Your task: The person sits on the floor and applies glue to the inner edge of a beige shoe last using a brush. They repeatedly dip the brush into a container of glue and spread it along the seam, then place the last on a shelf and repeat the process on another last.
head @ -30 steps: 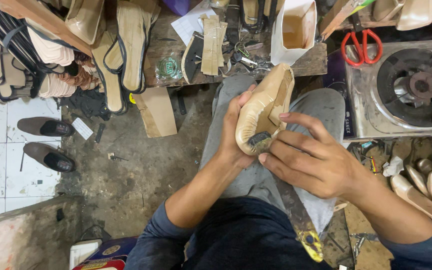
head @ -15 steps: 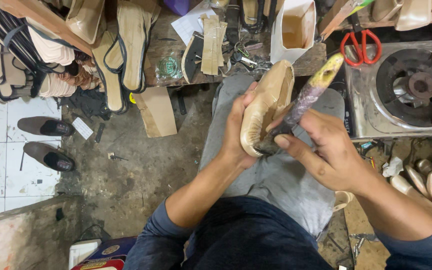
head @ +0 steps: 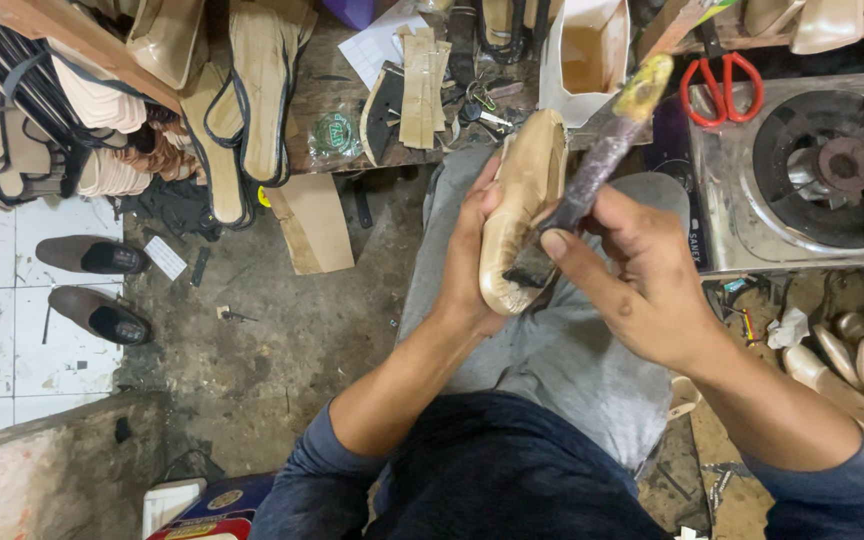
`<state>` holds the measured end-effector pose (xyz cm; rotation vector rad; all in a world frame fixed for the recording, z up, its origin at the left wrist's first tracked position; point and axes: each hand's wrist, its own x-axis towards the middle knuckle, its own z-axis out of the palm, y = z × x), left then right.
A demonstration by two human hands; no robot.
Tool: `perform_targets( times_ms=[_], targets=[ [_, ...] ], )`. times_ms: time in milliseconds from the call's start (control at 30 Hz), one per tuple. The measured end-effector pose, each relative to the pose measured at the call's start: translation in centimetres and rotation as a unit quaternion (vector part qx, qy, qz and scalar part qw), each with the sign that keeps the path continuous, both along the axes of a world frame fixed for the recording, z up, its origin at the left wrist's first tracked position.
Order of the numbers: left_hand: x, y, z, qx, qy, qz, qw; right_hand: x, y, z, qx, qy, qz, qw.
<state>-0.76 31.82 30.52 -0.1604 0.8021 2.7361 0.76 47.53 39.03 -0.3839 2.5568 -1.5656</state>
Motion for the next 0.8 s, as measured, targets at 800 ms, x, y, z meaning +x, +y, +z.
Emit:
perform_targets(
  times_ms=[800],
  targets=[
    [6.2,-9.3,5.7,0.049,-0.043,-0.141,0.988,-14.7,7.1,-6.0,0.016,0.245,-0.068,0.967]
  ],
)
